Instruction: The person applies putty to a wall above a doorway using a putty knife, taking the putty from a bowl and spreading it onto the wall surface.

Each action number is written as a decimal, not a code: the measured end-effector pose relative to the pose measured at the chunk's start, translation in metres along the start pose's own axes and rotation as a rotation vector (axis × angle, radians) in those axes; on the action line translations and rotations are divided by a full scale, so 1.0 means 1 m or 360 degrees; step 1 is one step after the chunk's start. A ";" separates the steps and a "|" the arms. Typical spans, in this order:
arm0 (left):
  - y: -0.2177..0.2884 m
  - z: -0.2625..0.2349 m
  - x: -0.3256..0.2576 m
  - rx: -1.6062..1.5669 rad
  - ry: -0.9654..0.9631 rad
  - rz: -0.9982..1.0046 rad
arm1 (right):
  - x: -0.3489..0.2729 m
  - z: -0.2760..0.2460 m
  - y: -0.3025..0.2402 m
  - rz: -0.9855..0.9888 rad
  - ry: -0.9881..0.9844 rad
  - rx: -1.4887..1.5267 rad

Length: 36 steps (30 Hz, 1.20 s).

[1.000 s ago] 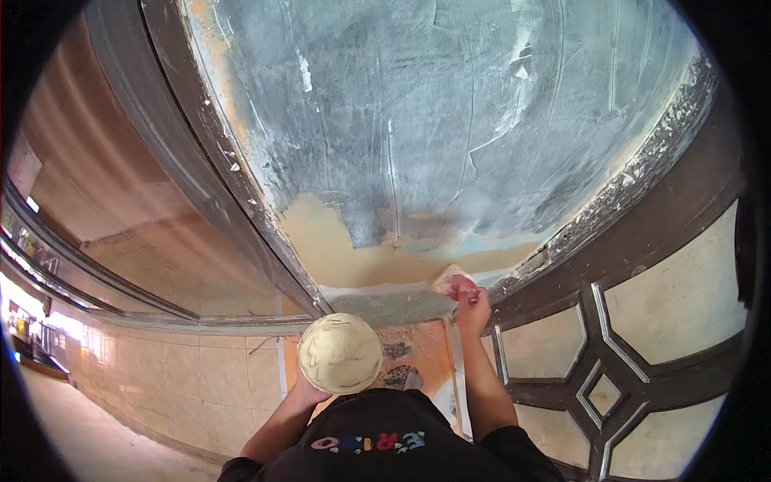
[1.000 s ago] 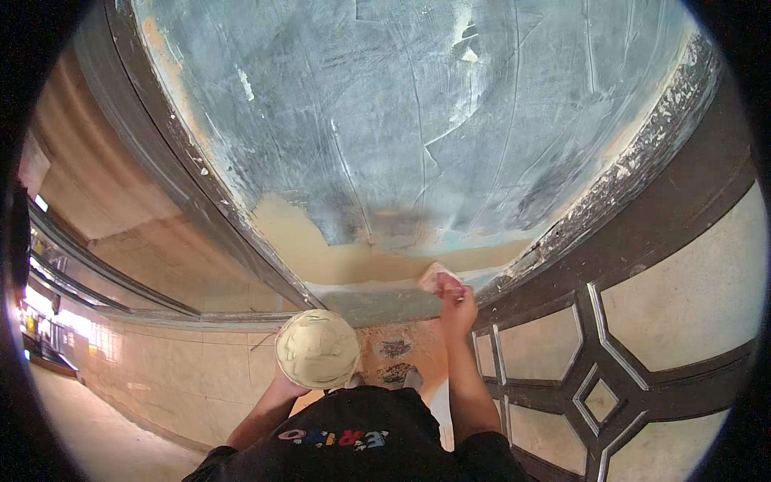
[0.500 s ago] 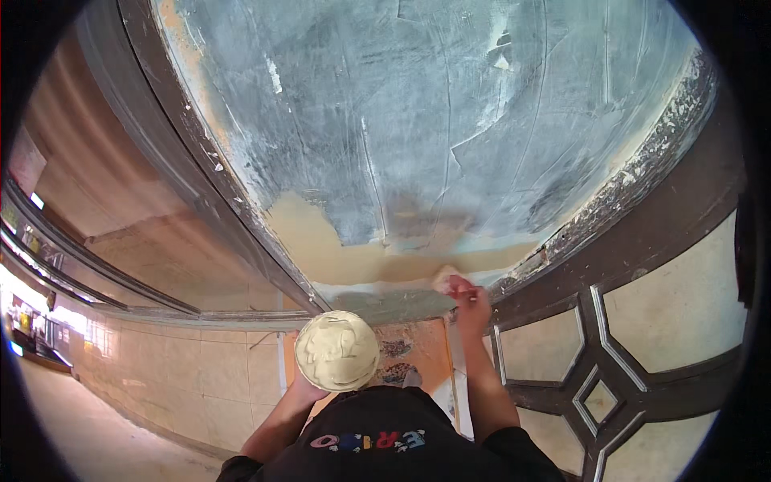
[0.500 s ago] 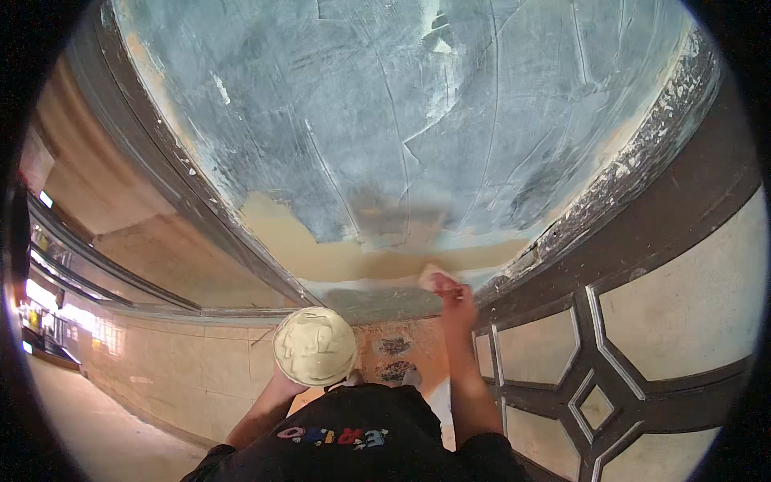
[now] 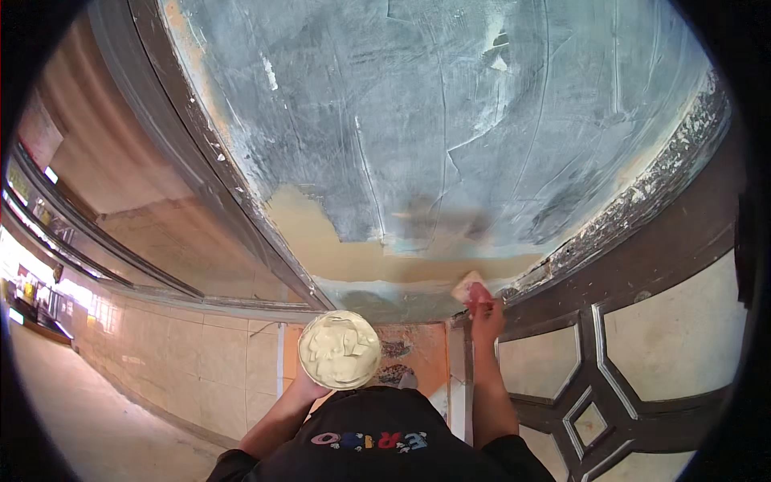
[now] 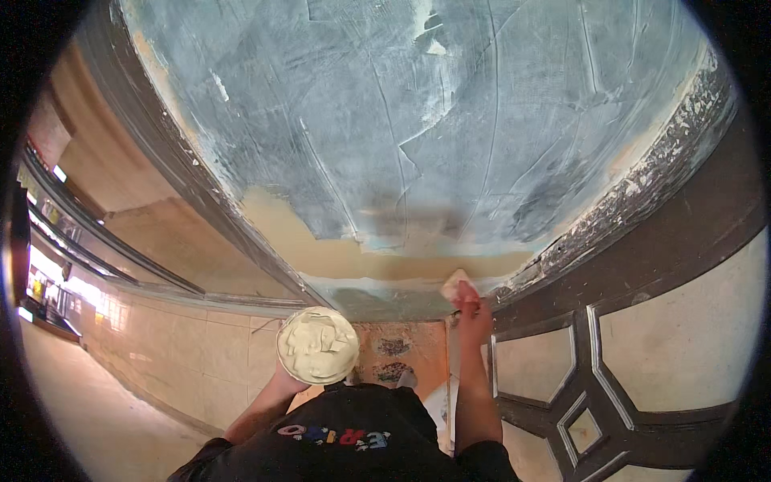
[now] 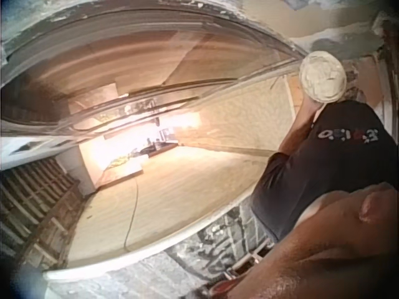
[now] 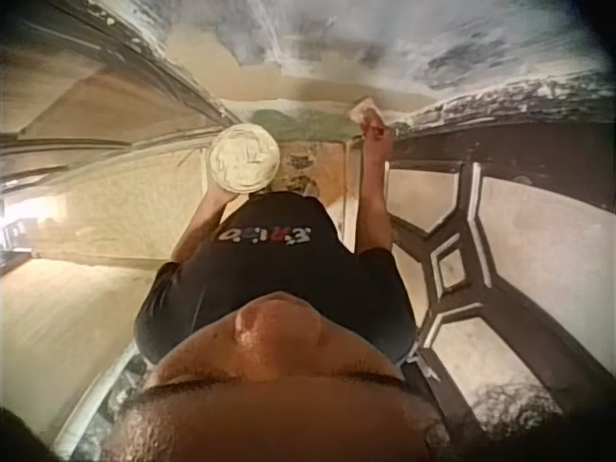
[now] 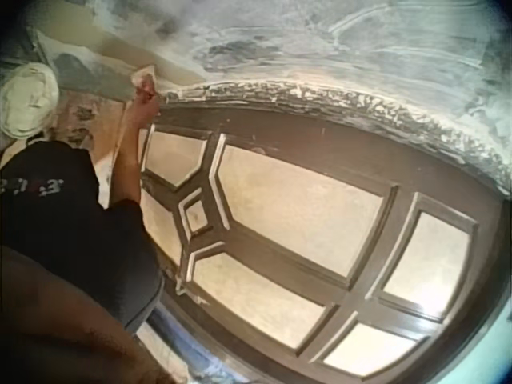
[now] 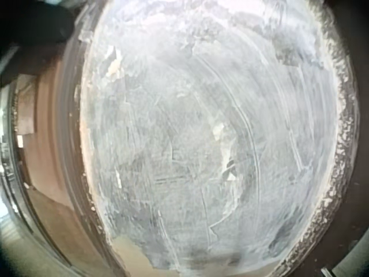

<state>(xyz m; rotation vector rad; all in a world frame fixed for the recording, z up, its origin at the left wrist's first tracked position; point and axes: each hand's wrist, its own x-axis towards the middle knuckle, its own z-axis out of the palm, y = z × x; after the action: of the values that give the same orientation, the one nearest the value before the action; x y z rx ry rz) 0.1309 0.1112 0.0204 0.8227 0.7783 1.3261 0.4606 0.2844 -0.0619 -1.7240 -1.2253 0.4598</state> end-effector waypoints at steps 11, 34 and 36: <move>-0.008 0.022 0.011 0.0690 -0.0144 0.0278 | -0.056 0.085 -0.110 -0.0950 -0.0682 0.0100; -0.038 0.060 0.006 0.0615 0.0083 0.0399 | -0.056 0.021 0.041 0.1467 -0.1117 0.1244; -0.042 0.060 0.002 0.0142 0.0054 0.0271 | -0.064 0.030 0.025 0.1514 -0.1311 0.1202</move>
<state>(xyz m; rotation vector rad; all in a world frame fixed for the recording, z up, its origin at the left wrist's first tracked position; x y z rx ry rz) 0.2036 0.1063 0.0149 0.9564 0.8128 1.4678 0.4241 0.2412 -0.1109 -1.3316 -0.4664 2.0475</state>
